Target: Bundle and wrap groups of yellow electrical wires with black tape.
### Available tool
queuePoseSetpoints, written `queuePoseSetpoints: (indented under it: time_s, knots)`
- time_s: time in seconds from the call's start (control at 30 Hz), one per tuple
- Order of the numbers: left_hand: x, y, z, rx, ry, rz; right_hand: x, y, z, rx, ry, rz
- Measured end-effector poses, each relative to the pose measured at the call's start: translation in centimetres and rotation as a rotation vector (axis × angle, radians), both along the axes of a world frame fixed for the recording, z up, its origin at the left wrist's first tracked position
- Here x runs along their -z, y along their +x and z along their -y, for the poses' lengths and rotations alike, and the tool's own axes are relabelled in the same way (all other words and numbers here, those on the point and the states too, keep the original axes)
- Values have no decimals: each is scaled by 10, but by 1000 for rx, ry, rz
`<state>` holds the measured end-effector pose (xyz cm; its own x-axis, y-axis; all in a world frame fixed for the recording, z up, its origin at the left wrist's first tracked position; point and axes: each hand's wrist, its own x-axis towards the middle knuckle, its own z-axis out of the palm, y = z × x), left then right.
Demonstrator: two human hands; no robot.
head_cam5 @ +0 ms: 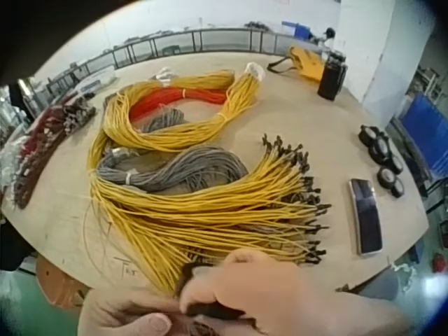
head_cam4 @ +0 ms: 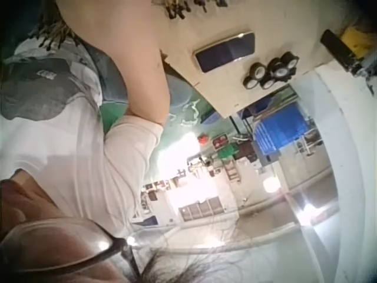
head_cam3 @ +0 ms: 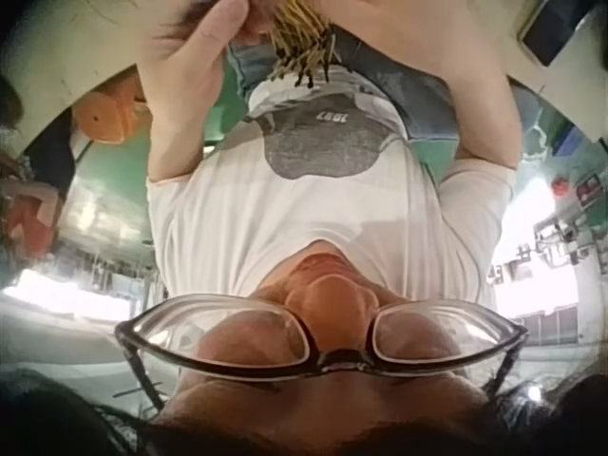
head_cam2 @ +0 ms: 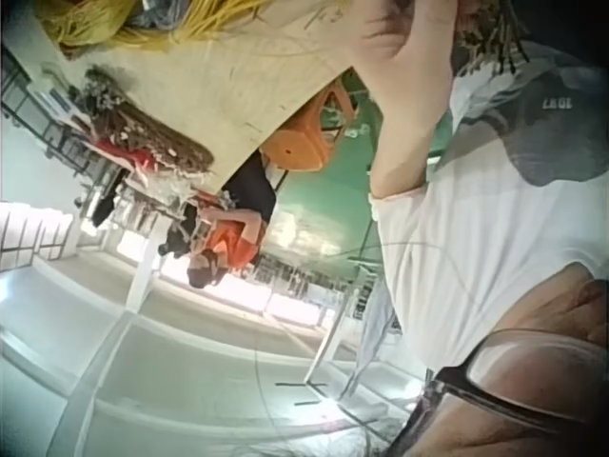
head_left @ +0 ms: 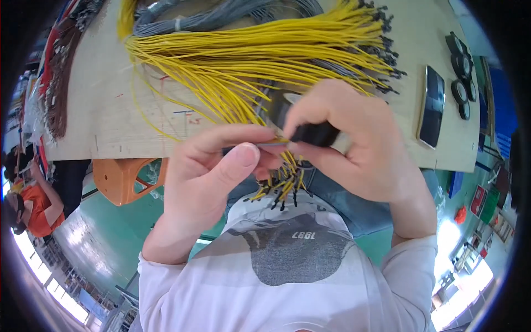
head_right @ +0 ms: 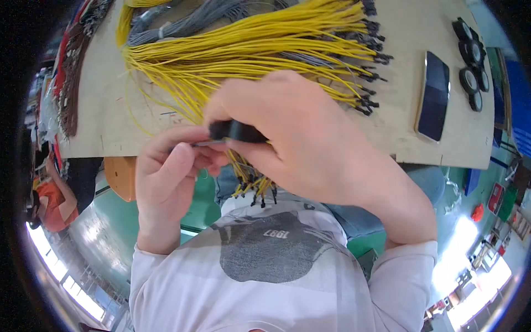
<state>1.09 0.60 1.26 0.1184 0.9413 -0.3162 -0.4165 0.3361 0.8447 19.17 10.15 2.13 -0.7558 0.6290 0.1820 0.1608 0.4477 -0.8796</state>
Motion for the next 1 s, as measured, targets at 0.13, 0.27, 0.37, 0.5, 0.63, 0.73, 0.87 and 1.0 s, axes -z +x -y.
queuePoseSetpoints:
  time_s: [0.13, 0.27, 0.37, 0.5, 0.63, 0.73, 0.87, 1.0]
  knots:
    - [-5, 1, -4, -12, -204, 322, -2, 8, 4, -21, 224, 54]
    - [-13, 6, -4, -13, -322, 417, -6, 7, 6, -46, 271, 93]
    - [-17, 6, -3, -14, -290, 317, -8, 5, 6, -97, 286, 129]
    - [-13, 7, 1, 56, -117, 111, -6, 0, 8, -102, 276, 119]
    - [-17, 4, 7, 1, -181, 118, 5, 8, -2, -125, 22, 26]
    - [-21, 2, 7, 7, -230, 197, 12, 11, -3, -128, -64, -51]
    - [-22, 1, 10, 10, -231, 222, 9, 11, -4, -138, -170, -78]
    - [-23, 2, 11, 14, -236, 225, 9, 13, -4, -140, -234, -104]
